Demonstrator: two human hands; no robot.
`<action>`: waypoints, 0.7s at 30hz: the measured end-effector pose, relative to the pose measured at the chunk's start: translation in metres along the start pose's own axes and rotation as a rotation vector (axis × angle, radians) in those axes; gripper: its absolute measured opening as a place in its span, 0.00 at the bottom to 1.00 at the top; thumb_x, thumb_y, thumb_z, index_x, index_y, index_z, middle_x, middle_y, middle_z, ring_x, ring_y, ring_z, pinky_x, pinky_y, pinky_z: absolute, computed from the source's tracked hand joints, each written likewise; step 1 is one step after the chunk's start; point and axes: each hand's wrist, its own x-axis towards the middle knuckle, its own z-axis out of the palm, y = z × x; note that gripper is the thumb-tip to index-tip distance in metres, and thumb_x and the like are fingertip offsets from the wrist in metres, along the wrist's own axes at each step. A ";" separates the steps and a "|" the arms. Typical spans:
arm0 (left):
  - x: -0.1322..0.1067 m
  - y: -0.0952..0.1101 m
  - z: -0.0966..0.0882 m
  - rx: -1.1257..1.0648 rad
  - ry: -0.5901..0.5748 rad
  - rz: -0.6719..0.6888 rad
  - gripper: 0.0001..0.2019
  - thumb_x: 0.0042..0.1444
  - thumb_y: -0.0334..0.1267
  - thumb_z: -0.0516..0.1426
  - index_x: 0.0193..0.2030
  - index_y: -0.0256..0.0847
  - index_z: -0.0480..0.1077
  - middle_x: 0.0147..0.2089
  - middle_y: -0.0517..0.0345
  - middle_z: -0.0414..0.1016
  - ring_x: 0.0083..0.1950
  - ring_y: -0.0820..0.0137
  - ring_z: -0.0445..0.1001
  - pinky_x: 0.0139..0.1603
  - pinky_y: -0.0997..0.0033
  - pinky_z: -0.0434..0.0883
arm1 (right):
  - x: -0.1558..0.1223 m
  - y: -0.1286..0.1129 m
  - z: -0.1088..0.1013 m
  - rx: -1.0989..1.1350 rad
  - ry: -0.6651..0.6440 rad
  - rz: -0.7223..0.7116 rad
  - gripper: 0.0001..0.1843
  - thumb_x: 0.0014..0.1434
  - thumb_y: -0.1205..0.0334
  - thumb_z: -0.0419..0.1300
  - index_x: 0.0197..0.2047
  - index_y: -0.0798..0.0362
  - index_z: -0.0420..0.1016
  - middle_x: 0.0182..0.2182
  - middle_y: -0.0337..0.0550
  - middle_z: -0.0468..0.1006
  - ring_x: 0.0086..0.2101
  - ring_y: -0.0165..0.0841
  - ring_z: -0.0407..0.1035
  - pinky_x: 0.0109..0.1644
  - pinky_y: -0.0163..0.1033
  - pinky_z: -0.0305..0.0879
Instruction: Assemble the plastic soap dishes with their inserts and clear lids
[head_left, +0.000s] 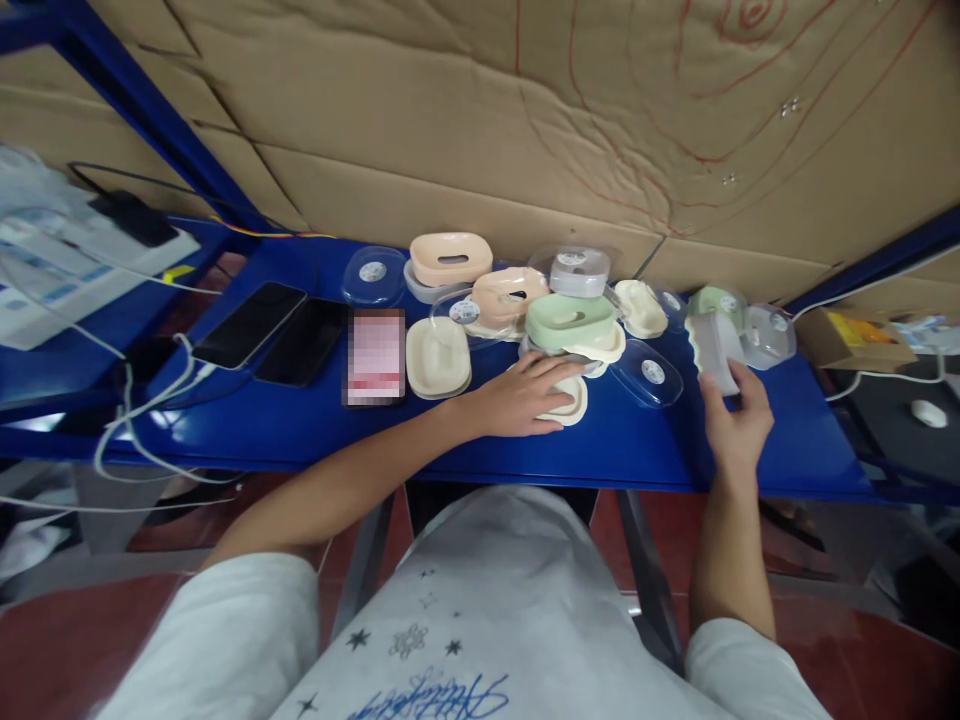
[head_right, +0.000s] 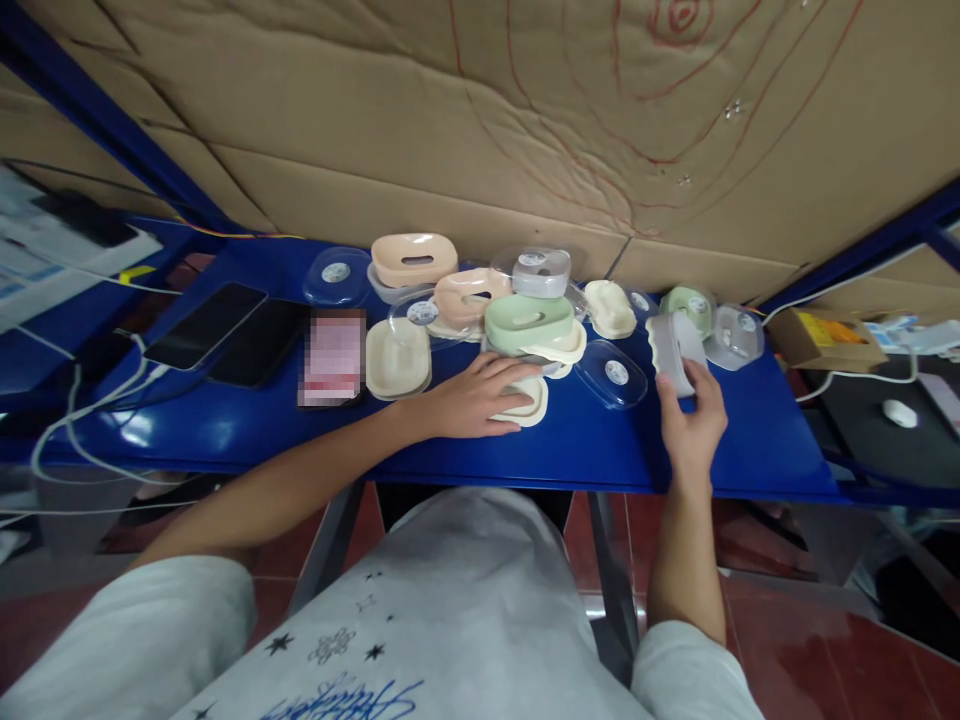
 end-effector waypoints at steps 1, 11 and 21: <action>0.000 0.000 0.000 -0.007 0.000 -0.003 0.13 0.69 0.44 0.66 0.55 0.40 0.81 0.79 0.35 0.64 0.76 0.45 0.66 0.73 0.43 0.62 | 0.007 -0.005 0.006 0.044 0.039 -0.064 0.29 0.66 0.37 0.62 0.62 0.45 0.81 0.61 0.54 0.83 0.62 0.51 0.76 0.71 0.58 0.71; -0.001 -0.002 0.003 -0.018 -0.004 0.009 0.14 0.70 0.44 0.64 0.55 0.38 0.81 0.79 0.33 0.63 0.77 0.43 0.66 0.73 0.41 0.62 | 0.111 -0.049 0.075 0.212 -0.162 -0.393 0.29 0.69 0.35 0.61 0.58 0.50 0.82 0.60 0.57 0.82 0.62 0.51 0.76 0.71 0.63 0.69; -0.001 -0.001 0.000 0.001 -0.009 0.002 0.15 0.69 0.46 0.66 0.56 0.41 0.80 0.79 0.35 0.63 0.76 0.45 0.65 0.73 0.43 0.60 | 0.131 -0.108 0.071 0.002 -0.224 -0.540 0.30 0.74 0.38 0.57 0.72 0.39 0.73 0.77 0.49 0.63 0.75 0.51 0.56 0.77 0.65 0.53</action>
